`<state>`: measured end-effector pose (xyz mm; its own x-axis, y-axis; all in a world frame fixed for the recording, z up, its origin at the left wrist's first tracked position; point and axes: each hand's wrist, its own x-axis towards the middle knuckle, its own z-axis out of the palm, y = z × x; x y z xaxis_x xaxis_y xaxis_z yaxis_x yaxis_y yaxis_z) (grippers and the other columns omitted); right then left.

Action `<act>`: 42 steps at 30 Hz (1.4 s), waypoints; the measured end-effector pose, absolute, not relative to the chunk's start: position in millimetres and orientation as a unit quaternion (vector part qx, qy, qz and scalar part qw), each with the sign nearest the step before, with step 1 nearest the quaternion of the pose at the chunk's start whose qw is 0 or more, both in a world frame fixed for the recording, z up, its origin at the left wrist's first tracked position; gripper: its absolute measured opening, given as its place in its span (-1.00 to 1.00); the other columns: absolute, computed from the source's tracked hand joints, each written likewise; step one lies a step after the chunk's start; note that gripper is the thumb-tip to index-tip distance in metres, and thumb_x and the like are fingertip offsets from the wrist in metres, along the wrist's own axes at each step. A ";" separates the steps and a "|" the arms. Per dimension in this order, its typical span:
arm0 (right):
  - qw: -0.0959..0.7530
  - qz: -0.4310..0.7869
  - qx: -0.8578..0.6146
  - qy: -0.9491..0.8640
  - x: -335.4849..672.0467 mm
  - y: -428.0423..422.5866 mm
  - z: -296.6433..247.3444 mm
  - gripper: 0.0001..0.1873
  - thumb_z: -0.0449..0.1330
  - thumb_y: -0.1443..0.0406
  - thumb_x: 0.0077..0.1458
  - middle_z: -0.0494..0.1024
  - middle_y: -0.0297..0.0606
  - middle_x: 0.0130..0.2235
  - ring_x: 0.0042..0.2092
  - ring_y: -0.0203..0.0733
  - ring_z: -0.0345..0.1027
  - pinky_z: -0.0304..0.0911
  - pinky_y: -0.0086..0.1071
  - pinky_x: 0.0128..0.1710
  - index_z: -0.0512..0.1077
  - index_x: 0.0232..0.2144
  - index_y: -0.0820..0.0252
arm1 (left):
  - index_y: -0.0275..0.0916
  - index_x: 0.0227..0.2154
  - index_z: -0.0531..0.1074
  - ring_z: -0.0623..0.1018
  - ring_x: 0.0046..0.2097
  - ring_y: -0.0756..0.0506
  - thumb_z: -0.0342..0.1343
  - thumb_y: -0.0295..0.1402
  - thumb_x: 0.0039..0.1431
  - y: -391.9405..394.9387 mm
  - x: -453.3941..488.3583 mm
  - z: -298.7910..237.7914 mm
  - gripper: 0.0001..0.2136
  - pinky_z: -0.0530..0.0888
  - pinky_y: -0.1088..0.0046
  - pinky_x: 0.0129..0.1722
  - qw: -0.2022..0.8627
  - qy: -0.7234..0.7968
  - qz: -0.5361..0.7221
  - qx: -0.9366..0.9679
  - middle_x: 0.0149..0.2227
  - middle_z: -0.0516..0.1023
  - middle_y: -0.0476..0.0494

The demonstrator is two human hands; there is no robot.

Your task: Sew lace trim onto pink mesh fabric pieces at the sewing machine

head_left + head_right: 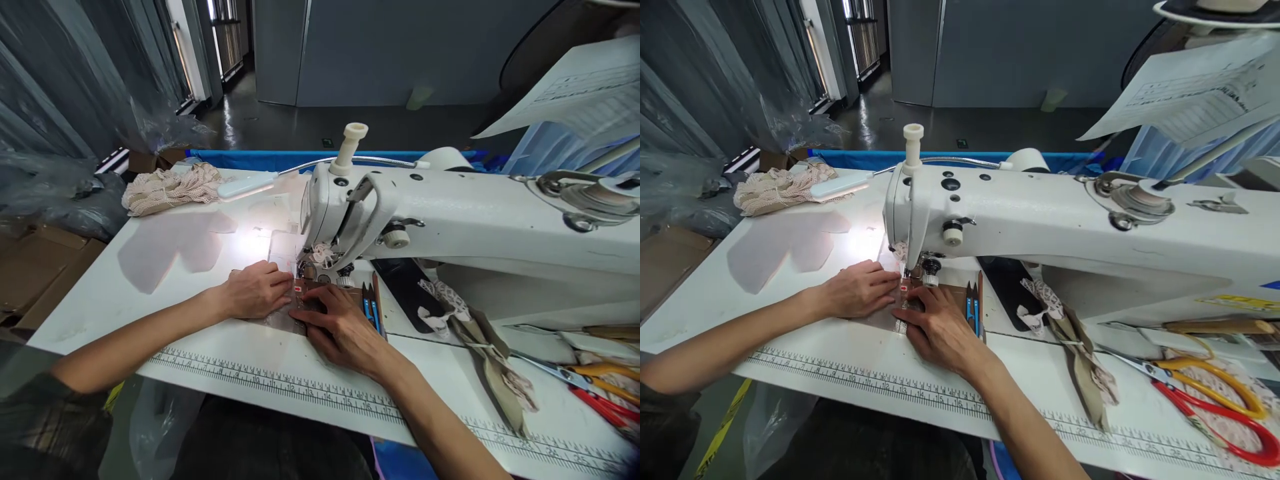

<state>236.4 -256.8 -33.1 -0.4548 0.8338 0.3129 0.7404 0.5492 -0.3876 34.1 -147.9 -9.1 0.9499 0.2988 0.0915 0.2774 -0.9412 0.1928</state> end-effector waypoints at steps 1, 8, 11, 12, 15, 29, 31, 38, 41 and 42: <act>0.242 0.089 -0.465 -0.847 236.3 -255.7 -34.3 -0.62 0.09 0.42 0.10 0.42 -0.09 -0.06 -0.04 0.04 0.29 0.34 0.04 -0.07 0.54 -0.08 0.03 | -0.32 -0.10 0.48 0.46 -0.10 -0.24 -0.14 -0.27 0.37 -145.8 35.9 -10.9 -0.67 0.38 0.17 -0.12 0.077 0.147 0.054 0.985 0.06 0.48 -0.35; 0.263 0.047 -0.484 -0.833 234.9 -244.3 -38.2 -0.65 0.02 0.41 0.19 0.44 0.01 -0.12 -0.12 0.01 0.37 0.43 -0.04 -0.16 0.49 -0.04 0.23 | -0.28 -0.01 0.43 0.41 -0.11 -0.23 -0.09 -0.27 0.34 -126.0 38.0 -13.0 -0.69 0.28 0.20 -0.10 0.078 0.161 0.080 0.981 -0.05 0.52 -0.28; 0.262 0.044 -0.496 -0.827 234.3 -245.3 -39.7 -0.65 0.05 0.41 0.18 0.42 0.01 -0.11 -0.09 0.03 0.36 0.43 -0.03 -0.14 0.48 -0.03 0.21 | -0.31 0.04 0.40 0.39 -0.08 -0.24 -0.10 -0.25 0.34 -122.0 34.9 -14.3 -0.65 0.28 0.19 -0.10 0.078 0.156 0.084 0.981 0.00 0.50 -0.27; 0.260 0.043 -0.501 -0.825 234.2 -246.2 -40.5 -0.66 0.06 0.40 0.18 0.42 0.01 -0.10 -0.08 0.03 0.36 0.43 -0.03 -0.13 0.48 -0.03 0.20 | -0.32 0.06 0.38 0.39 -0.06 -0.24 -0.10 -0.25 0.34 -121.8 34.0 -15.3 -0.64 0.28 0.19 -0.10 0.076 0.154 0.087 0.981 0.03 0.49 -0.28; 0.261 0.039 -0.504 -0.822 233.7 -248.5 -42.7 -0.66 0.08 0.39 0.19 0.40 0.00 -0.07 -0.08 0.02 0.35 0.44 -0.03 -0.13 0.46 -0.01 0.19 | -0.35 0.08 0.36 0.38 -0.05 -0.24 -0.10 -0.24 0.34 -122.5 32.2 -19.0 -0.62 0.28 0.17 -0.08 0.063 0.151 0.096 0.982 0.08 0.47 -0.29; 0.271 0.017 -0.497 -0.824 232.6 -248.7 -44.7 -0.66 0.06 0.41 0.20 0.39 0.02 -0.09 -0.11 0.01 0.35 0.47 -0.05 -0.18 0.44 0.01 0.24 | -0.41 0.00 0.41 0.40 -0.11 -0.22 -0.13 -0.25 0.35 -122.3 33.5 -22.8 -0.63 0.32 0.20 -0.14 -0.001 0.126 0.120 0.985 -0.02 0.51 -0.32; 0.270 0.010 -0.496 -0.825 232.9 -248.3 -45.5 -0.66 0.06 0.41 0.20 0.40 0.02 -0.09 -0.11 0.02 0.34 0.47 -0.05 -0.19 0.44 0.01 0.24 | -0.41 -0.01 0.42 0.40 -0.12 -0.22 -0.12 -0.25 0.34 -122.9 33.8 -22.3 -0.63 0.31 0.21 -0.16 -0.005 0.125 0.120 0.985 -0.02 0.51 -0.33; 0.275 0.001 -0.494 -0.825 231.8 -247.4 -44.4 -0.67 0.07 0.42 0.19 0.40 0.01 -0.11 -0.13 0.02 0.35 0.47 -0.07 -0.22 0.45 -0.02 0.24 | -0.42 0.00 0.40 0.39 -0.13 -0.21 -0.13 -0.24 0.35 -124.1 36.0 -23.7 -0.62 0.30 0.22 -0.17 -0.025 0.123 0.117 0.985 -0.01 0.50 -0.32; 0.273 -0.005 -0.500 -0.822 231.0 -247.5 -43.5 -0.70 0.08 0.40 0.20 0.41 -0.01 -0.12 -0.16 0.01 0.36 0.46 -0.09 -0.25 0.47 -0.04 0.23 | -0.43 -0.02 0.41 0.40 -0.17 -0.19 -0.14 -0.22 0.36 -125.6 37.8 -23.8 -0.61 0.29 0.23 -0.20 -0.046 0.123 0.114 0.985 -0.03 0.50 -0.32; 0.272 -0.006 -0.501 -0.822 231.0 -247.6 -43.2 -0.70 0.08 0.40 0.20 0.41 -0.01 -0.12 -0.16 0.00 0.36 0.46 -0.09 -0.25 0.47 -0.04 0.22 | -0.43 -0.02 0.41 0.40 -0.18 -0.19 -0.15 -0.22 0.36 -126.2 38.2 -23.8 -0.61 0.29 0.23 -0.21 -0.053 0.124 0.113 0.984 -0.04 0.50 -0.32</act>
<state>231.0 -247.6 -43.2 -0.3505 0.8195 0.4534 0.8264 0.4984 -0.2621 38.2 -126.2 -23.8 0.9439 0.2317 0.2353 0.2556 -0.9638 -0.0762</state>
